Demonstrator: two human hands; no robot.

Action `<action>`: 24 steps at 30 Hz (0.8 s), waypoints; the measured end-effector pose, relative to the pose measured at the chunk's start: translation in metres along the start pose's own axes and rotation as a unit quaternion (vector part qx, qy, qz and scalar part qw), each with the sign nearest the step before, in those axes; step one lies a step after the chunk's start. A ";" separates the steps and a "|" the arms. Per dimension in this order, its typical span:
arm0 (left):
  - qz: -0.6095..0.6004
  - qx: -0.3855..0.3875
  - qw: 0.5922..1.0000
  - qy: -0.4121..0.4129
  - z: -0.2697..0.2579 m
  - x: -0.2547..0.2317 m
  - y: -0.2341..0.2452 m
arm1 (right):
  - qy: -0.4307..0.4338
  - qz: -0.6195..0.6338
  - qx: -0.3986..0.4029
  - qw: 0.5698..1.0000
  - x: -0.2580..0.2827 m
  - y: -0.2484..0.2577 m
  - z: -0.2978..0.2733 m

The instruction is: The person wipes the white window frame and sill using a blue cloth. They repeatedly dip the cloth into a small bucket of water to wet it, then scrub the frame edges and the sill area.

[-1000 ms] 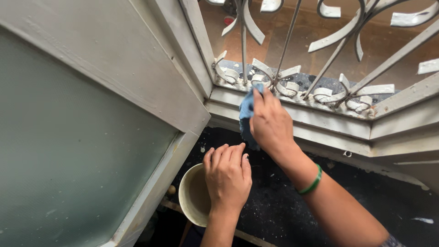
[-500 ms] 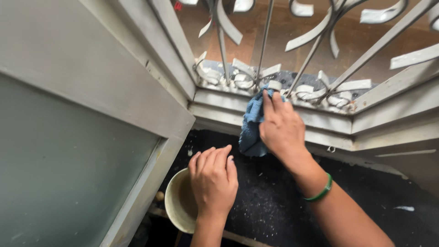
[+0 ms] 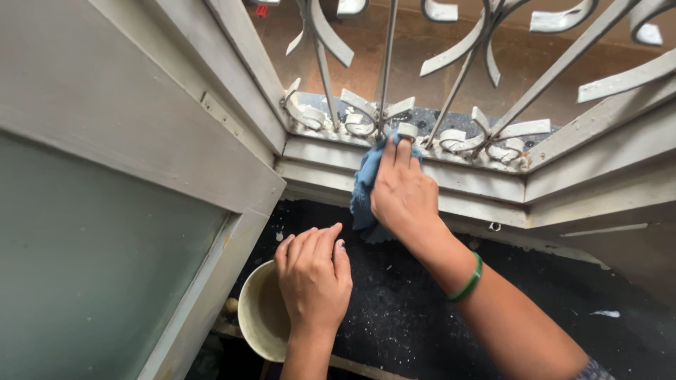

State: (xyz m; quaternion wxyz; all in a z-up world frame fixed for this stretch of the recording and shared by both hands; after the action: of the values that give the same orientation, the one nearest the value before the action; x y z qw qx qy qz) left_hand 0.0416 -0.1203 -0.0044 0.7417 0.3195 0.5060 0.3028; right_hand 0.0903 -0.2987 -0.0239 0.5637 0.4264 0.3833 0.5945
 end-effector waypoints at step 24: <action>-0.028 0.014 0.999 0.012 0.002 0.001 0.008 | -0.083 0.057 -0.012 0.995 -0.034 0.024 -0.016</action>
State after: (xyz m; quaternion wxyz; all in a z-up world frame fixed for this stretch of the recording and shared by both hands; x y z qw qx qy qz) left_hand 0.0428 -0.1147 0.0019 0.7392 0.3119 0.5277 0.2790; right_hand 0.0668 -0.3336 -0.0095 0.5635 0.4892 0.3031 0.5927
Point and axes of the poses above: each hand's wrist, its own z-axis towards the middle knuckle, its own y-axis out of the back of the hand, x = y × z, the point moved 9 cm from there along z, towards the middle knuckle, and after that the axes turned 12 degrees about y, right-handed, at the moved point
